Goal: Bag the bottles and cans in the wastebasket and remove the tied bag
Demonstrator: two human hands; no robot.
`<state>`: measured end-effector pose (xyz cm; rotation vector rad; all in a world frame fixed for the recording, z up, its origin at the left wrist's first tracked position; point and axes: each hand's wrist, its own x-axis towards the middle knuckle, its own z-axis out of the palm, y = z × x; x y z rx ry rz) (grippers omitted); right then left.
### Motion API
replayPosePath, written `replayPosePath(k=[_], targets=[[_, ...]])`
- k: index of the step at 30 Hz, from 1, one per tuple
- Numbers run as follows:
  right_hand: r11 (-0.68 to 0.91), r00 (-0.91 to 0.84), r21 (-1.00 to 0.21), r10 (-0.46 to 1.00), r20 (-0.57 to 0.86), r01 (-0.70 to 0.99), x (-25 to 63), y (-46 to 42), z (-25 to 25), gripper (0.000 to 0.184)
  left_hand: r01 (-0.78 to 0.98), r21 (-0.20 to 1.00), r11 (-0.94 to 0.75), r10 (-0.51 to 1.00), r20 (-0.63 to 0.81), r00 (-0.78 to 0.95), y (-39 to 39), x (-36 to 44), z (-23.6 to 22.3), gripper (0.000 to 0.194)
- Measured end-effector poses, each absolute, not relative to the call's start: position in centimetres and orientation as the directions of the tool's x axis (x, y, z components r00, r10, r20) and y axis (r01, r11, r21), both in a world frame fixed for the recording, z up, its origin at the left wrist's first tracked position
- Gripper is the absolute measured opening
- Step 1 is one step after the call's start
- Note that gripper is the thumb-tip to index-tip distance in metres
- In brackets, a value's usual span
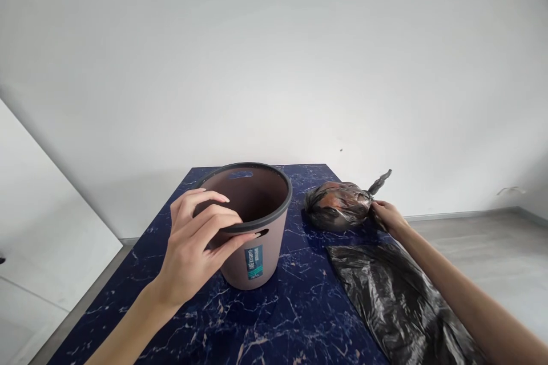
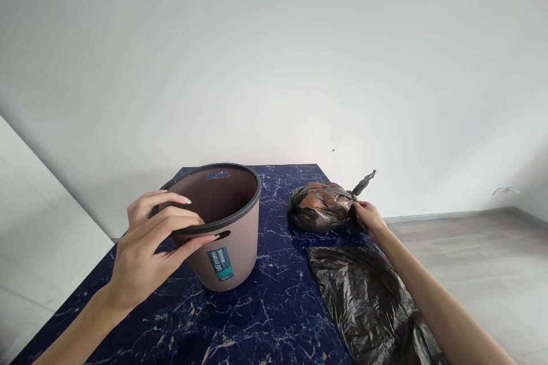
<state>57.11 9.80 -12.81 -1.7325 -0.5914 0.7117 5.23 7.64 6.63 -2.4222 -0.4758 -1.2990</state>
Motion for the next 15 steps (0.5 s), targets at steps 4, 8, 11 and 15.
replayPosePath(k=[4,8,11,15], targets=[[-0.228,0.685,-0.968,0.722,-0.095,0.107,58.2,8.0,-11.7,0.035,0.489,-0.146,-0.86,0.142,0.852,0.504,7.7,4.8,6.4,0.021],[-0.231,0.691,-0.942,0.722,0.0,0.242,58.8,5.0,-11.0,0.055,0.519,-0.119,-0.846,0.175,0.858,0.482,7.8,4.7,5.9,0.023],[-0.248,0.659,-0.902,0.751,0.052,0.354,58.3,1.6,-11.3,0.055,0.541,-0.102,-0.835,0.196,0.863,0.466,8.0,4.6,5.6,0.024],[-0.281,0.523,-0.694,0.837,0.16,0.662,56.2,-4.2,-12.9,0.055,0.557,-0.074,-0.827,0.229,0.861,0.455,8.1,4.2,5.3,0.022]])
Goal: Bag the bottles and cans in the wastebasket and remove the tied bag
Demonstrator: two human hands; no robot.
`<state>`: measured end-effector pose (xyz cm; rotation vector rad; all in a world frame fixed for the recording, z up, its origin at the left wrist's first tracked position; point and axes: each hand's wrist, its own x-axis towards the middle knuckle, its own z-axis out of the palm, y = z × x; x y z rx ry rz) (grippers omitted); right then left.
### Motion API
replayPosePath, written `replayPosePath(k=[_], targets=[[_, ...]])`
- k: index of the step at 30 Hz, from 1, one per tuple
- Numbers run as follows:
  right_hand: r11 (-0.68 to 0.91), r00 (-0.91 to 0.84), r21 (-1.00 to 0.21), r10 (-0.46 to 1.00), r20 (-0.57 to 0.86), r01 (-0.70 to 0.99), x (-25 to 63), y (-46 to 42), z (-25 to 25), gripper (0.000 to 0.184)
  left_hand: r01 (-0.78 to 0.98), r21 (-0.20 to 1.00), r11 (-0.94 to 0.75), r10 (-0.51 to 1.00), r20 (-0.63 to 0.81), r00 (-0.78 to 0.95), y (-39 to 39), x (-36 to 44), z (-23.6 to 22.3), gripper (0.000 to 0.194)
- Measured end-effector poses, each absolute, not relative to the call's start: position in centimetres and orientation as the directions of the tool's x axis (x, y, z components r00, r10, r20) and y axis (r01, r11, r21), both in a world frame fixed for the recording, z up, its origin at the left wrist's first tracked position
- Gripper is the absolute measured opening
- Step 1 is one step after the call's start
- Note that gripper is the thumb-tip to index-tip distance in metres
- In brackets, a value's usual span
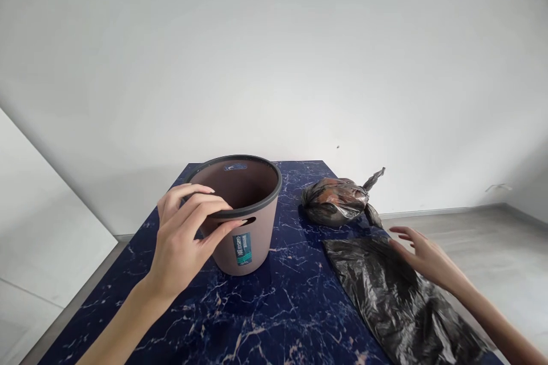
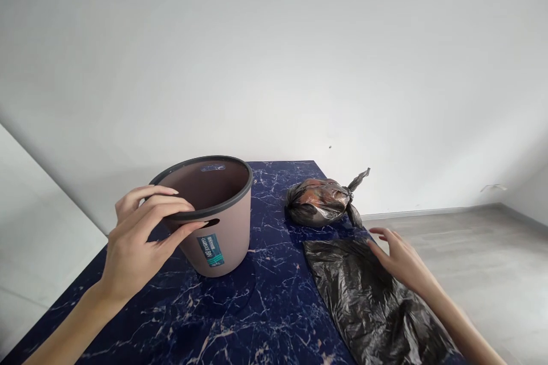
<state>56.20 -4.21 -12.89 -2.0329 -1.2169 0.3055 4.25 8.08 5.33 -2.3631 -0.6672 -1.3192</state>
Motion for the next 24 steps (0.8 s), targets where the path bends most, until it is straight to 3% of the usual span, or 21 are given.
replayPosePath(k=[3,7,13,16,20,24], targets=[[-0.284,0.456,-0.505,0.852,0.258,0.815,54.4,-8.2,-14.3,0.057,0.554,-0.05,-0.831,0.251,0.854,0.455,8.0,4.0,5.2,0.02],[-0.331,0.469,-0.425,0.839,0.276,0.842,52.9,-11.5,-15.9,0.065,0.551,-0.032,-0.834,0.27,0.848,0.457,7.9,3.7,5.1,0.02],[-0.371,0.498,-0.429,0.836,0.233,0.824,51.6,-12.2,-17.2,0.065,0.549,0.015,-0.836,0.307,0.842,0.444,7.9,3.5,5.5,0.018],[-0.356,0.508,-0.496,0.835,0.212,0.792,50.0,-11.4,-16.3,0.061,0.544,0.039,-0.838,0.304,0.862,0.406,7.8,3.8,6.2,0.023],[-0.27,0.45,-0.573,0.871,0.198,0.774,46.5,-10.2,-12.7,0.05,0.54,0.047,-0.84,0.27,0.901,0.34,7.3,4.7,8.0,0.023],[-0.142,0.385,-0.599,0.873,0.299,0.788,42.4,-9.3,-6.8,0.053,0.542,0.13,-0.83,0.303,0.922,0.243,6.1,5.8,10.4,0.014]])
